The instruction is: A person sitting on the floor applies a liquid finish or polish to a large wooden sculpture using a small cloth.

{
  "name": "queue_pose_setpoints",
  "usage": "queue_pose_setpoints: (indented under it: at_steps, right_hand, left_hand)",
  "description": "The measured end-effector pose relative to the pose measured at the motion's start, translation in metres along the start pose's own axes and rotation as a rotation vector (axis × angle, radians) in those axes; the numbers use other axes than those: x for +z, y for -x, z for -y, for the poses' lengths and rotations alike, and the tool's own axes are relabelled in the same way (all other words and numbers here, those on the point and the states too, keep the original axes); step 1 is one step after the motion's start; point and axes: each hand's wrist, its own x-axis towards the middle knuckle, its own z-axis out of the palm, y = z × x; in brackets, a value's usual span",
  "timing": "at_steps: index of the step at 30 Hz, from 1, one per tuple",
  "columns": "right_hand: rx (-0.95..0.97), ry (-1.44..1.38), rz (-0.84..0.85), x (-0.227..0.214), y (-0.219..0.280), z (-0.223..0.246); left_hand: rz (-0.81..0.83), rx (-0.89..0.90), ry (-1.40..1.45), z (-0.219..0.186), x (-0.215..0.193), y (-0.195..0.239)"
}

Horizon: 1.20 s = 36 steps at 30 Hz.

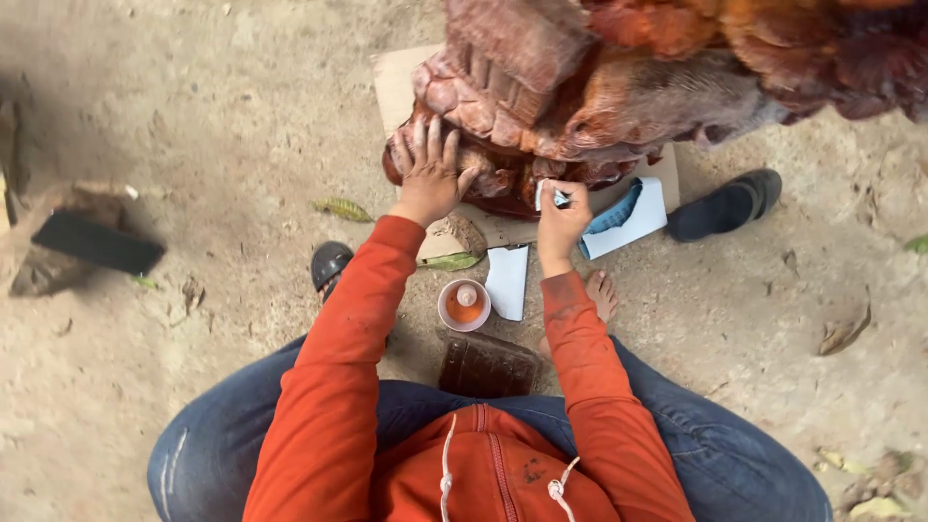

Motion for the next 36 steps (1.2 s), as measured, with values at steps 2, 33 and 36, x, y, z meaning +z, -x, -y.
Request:
queue_pose_setpoints:
  at_steps: [2,33,36]
  right_hand:
    - [0.086,-0.039,-0.004,0.003,0.004,0.0]
    - [0.473,-0.335,-0.065,0.006,-0.003,0.02]
    - [0.499,-0.329,-0.055,0.007,-0.001,0.023]
  left_hand:
    - [0.016,-0.03,-0.016,0.002,0.002,0.001]
    - [-0.119,0.017,-0.035,0.012,0.021,-0.002]
    - [-0.113,0.009,-0.03,0.013,0.022,-0.003]
